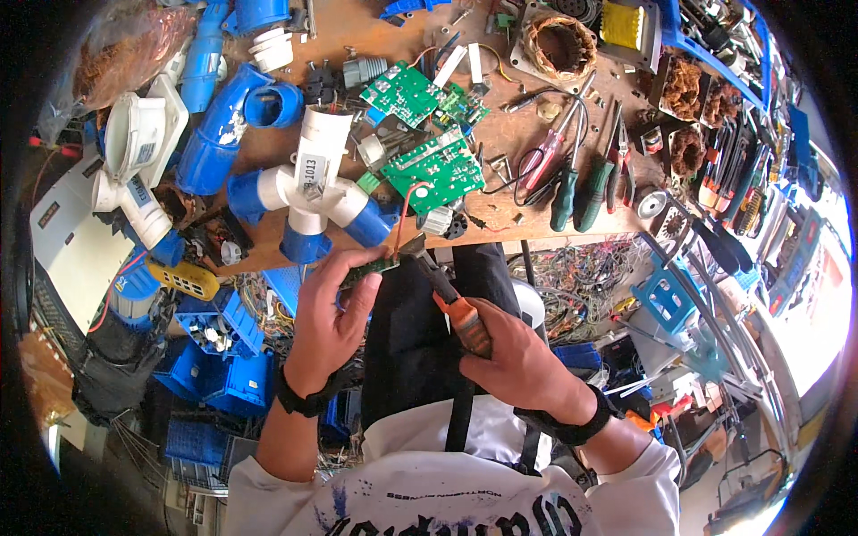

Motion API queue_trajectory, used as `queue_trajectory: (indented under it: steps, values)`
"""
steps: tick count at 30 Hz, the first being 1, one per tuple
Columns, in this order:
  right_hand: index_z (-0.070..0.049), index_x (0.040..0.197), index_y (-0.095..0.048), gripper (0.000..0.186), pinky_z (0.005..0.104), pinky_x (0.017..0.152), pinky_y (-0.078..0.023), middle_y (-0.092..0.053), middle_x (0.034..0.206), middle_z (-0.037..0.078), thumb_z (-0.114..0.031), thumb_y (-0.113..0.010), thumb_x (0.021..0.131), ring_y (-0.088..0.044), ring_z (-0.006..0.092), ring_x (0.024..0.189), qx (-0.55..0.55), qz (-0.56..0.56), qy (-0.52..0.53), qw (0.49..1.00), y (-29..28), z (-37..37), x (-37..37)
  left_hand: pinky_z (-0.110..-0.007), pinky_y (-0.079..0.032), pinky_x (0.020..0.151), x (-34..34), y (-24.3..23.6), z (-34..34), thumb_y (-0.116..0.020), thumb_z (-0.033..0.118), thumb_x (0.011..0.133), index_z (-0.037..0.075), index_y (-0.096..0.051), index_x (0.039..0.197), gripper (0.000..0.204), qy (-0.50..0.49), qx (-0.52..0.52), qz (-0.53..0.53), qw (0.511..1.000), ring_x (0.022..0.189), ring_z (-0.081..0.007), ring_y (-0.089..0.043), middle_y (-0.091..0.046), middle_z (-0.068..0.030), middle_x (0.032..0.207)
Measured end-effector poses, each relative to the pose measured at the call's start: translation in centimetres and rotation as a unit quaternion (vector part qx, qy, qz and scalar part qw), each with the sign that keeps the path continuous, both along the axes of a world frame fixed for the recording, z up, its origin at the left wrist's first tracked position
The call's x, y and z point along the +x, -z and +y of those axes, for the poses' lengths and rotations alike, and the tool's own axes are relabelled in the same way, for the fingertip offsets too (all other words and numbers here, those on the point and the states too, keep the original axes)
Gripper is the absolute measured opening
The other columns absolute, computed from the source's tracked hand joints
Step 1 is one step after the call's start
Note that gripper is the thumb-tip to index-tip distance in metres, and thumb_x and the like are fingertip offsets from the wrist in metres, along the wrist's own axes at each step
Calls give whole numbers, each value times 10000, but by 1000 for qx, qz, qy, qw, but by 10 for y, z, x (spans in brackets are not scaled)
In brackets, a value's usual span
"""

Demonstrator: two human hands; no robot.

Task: The person uses pliers to strip the insulation from wires attached to a green circuit board and then cuts the wires. The person manipulates the board and wires throughout the process in a cluttered workshop.

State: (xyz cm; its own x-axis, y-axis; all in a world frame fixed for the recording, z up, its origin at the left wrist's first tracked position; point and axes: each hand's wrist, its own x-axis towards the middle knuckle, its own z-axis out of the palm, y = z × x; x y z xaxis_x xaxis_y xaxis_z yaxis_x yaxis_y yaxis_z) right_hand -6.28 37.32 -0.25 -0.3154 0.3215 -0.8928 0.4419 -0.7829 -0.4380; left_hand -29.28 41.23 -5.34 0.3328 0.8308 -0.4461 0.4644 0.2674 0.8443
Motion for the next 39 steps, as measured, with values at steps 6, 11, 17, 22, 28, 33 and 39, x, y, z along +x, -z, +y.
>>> queue_trajectory:
  steps: [6, 11, 17, 22, 28, 33, 39]
  values:
    - [21, 1291, -453, 587, 402, 864, -474, -597, 1037, 237, -102, -597, 735, -590, 412, 996, 18, -10, -17, 1000, -1, 4, -2, -283, -420, 546, 0, 0, 2, -592, 106, 926, 9, -590, 1048, 156, 2, -2, -2, 1000, 615, -187, -521, -586, -100, 875]
    - [38, 1300, -436, 601, 401, 953, -440, -544, 1215, 254, -83, -599, 734, -534, 418, 1142, 71, 10, 1, 997, -1, 3, -1, -292, -401, 531, 3, 1, 2, -585, 94, 926, 4, -576, 1027, 135, -5, 3, -15, 1000, 583, -186, -491, -565, -101, 841]
    - [75, 1257, -446, 574, 412, 976, -432, -508, 1273, 261, -69, -609, 726, -515, 429, 1159, 115, -2, -63, 991, -1, 8, 6, -352, -458, 752, 5, -5, 5, -554, 104, 933, -23, -597, 1037, 169, 12, -58, 15, 998, 844, -306, -612, -638, -164, 940]
    - [85, 1249, -446, 571, 411, 994, -426, -499, 1283, 268, -64, -610, 723, -512, 433, 1161, 127, -2, -88, 988, -5, 17, 10, -338, -425, 603, 7, -1, 1, -587, 86, 916, -7, -571, 1024, 143, 4, 5, 10, 1000, 682, -273, -554, -582, -141, 870]
    - [76, 1283, -433, 600, 411, 972, -434, -536, 1227, 271, -52, -594, 719, -531, 432, 1132, 99, 7, -86, 991, -2, 22, 13, -338, -424, 547, 8, 2, 0, -598, 84, 912, 2, -566, 1028, 145, -6, 31, -1, 999, 630, -267, -542, -562, -132, 853]
    - [64, 1306, -418, 623, 413, 942, -446, -567, 1162, 278, -61, -586, 719, -547, 427, 1104, 56, 5, -85, 995, -3, 26, 15, -342, -437, 560, 8, 2, 1, -600, 86, 911, 3, -569, 1028, 147, 3, 36, 4, 999, 660, -280, -563, -567, -136, 869]
    - [57, 1329, -409, 642, 411, 949, -444, -581, 1140, 279, -63, -578, 722, -553, 419, 1107, 16, -4, -112, 994, -6, 38, 18, -353, -458, 581, 8, 2, 4, -598, 99, 916, 0, -566, 1021, 148, 14, 39, -4, 999, 708, -307, -583, -567, -145, 873]
